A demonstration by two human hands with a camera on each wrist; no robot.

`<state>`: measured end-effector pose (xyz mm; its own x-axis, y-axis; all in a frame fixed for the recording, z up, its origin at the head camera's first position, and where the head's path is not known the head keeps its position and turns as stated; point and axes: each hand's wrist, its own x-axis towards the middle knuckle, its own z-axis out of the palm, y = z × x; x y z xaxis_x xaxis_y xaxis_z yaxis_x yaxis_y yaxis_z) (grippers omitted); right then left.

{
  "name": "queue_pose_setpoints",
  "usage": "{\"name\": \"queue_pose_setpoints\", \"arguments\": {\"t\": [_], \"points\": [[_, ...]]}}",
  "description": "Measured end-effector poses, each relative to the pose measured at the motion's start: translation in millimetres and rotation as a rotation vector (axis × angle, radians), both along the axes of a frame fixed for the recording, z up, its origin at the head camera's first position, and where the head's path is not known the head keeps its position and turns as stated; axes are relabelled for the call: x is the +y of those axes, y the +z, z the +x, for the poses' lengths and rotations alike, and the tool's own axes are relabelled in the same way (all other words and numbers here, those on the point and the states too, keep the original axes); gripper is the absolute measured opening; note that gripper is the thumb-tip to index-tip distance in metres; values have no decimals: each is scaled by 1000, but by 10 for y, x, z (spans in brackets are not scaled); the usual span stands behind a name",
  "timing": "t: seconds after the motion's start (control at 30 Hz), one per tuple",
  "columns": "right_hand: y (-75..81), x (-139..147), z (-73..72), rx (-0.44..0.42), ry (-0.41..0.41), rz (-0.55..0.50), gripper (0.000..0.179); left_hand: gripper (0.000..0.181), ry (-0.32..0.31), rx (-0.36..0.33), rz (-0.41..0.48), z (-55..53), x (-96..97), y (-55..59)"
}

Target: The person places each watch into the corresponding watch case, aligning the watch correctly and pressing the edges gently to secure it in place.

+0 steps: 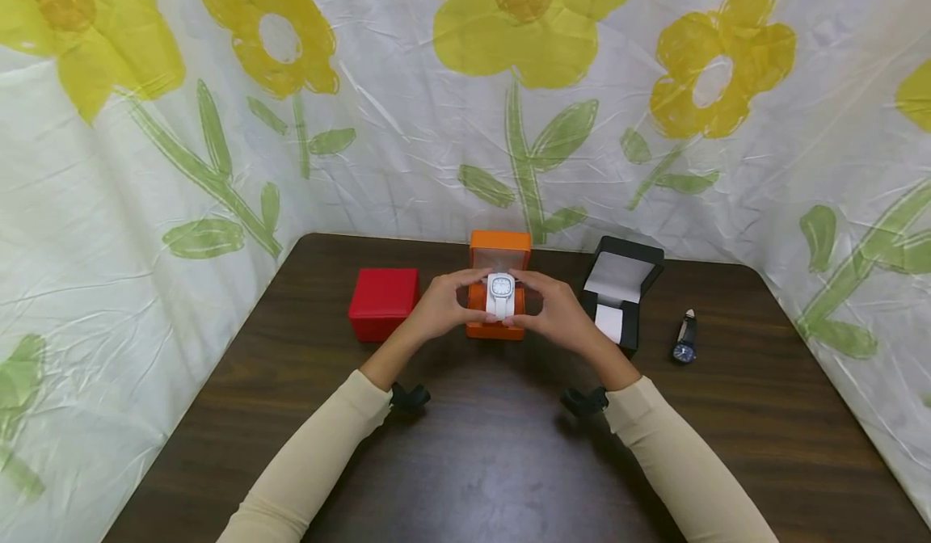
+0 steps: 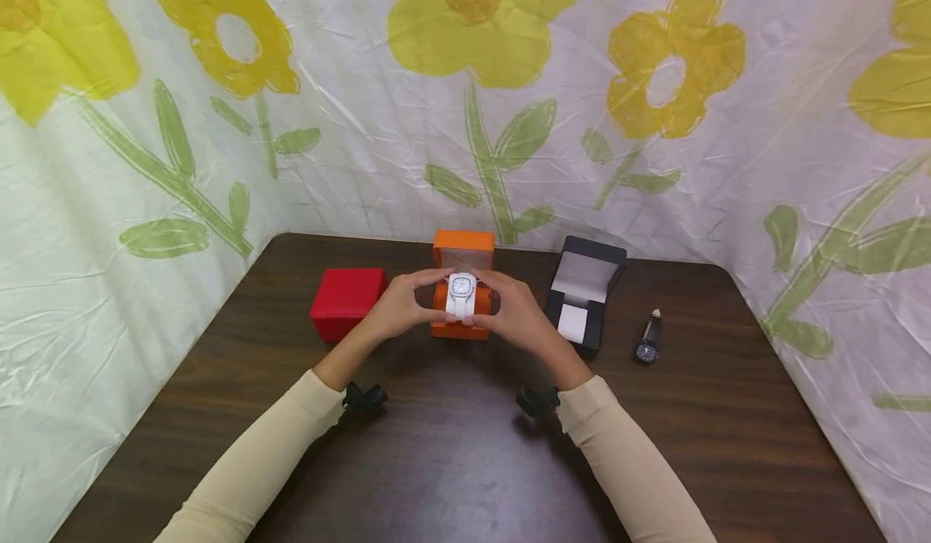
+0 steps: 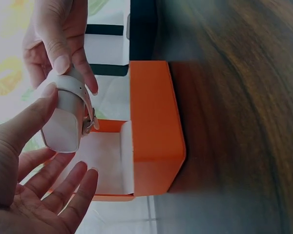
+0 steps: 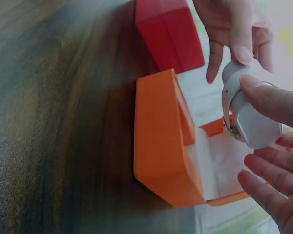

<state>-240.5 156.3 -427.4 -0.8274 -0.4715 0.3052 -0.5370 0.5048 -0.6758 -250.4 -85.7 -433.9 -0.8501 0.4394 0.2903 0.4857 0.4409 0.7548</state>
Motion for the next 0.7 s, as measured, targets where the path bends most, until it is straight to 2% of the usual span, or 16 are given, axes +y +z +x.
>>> {"name": "queue_pose_setpoints", "arguments": {"t": [0.37,0.7], "points": [[-112,-28,-106,-18,-39,73,77,76,38,-6,-30,-76,14,-112],[-174,-1,-177,-13,-12,100,76,75,45,-11,-25,-115,-2,-199]]}}
